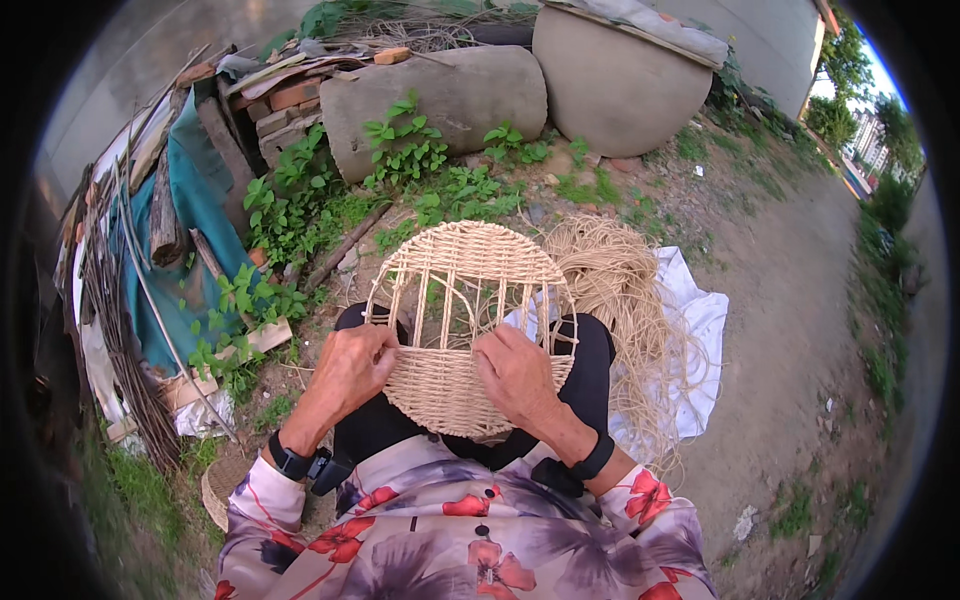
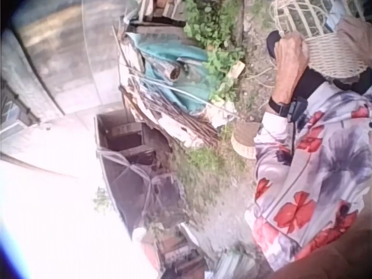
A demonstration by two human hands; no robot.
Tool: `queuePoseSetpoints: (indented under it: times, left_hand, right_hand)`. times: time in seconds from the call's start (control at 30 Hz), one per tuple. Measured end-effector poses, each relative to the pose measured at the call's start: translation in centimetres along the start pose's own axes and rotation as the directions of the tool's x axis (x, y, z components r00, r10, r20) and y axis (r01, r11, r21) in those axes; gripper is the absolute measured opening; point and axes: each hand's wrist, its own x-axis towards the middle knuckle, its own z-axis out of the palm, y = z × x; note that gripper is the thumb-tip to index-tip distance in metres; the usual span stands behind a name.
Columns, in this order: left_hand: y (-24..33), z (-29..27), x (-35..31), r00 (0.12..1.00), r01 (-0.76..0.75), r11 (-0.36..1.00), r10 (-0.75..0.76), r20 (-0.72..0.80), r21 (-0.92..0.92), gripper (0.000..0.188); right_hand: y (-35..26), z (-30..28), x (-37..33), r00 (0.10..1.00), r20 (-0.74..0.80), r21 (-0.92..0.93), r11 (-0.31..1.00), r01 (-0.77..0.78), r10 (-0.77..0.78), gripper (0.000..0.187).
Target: Weaving a circular rattan or bamboo basket base or tray.
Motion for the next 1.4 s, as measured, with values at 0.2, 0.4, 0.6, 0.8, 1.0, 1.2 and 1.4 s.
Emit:
queuePoseSetpoints:
  times: [0.2, 0.4, 0.6, 0.8, 1.0, 1.2, 1.4]
  left_hand:
    - [0.8, -0.8, 0.1, 0.997, -0.073, 0.991, 0.071, -0.025, -0.111, 0.006]
    - [-2.1, 0.4, 1.1, 1.0, -0.006, 0.961, 0.012, 0.018, -0.276, 0.021]
    - [-1.9, 2.0, 3.1, 0.973, -0.193, 0.972, 0.208, 0.103, -0.138, 0.044]
    - [-1.3, 1.7, 3.5, 0.954, -0.128, 0.989, 0.141, 0.266, -0.068, 0.04]
    - [-0.6, 0.6, 0.3, 0.985, -0.173, 0.982, 0.172, -0.015, -0.072, 0.025]
    - [-0.3, 1.3, -0.1, 0.977, -0.203, 0.966, 0.211, -0.035, 0.158, 0.015]
    - [-0.7, 1.1, -0.1, 0.97, -0.232, 0.956, 0.24, -0.026, 0.182, 0.015]
  right_hand:
    - [-3.3, 3.0, 2.7, 0.998, 0.043, 0.407, 0.913, 0.025, -0.047, 0.017]
    - [-3.2, 2.2, 1.9, 0.994, -0.085, 0.081, 0.995, -0.063, 0.07, 0.009]
    - [-2.4, 4.5, 2.5, 0.995, -0.048, 0.022, 0.996, -0.083, 0.084, 0.009]
    - [-2.9, 5.4, 2.9, 0.991, -0.036, 0.159, 0.98, -0.122, 0.129, 0.007]
    - [-1.6, 0.7, 1.0, 0.977, -0.052, 0.249, 0.95, -0.19, 0.209, 0.019]
    - [-1.1, 0.2, -0.9, 1.0, -0.021, -0.139, 0.99, 0.013, -0.016, 0.023]
    - [-2.1, 0.9, 0.5, 0.998, 0.024, -0.094, 0.994, 0.056, -0.054, 0.011]
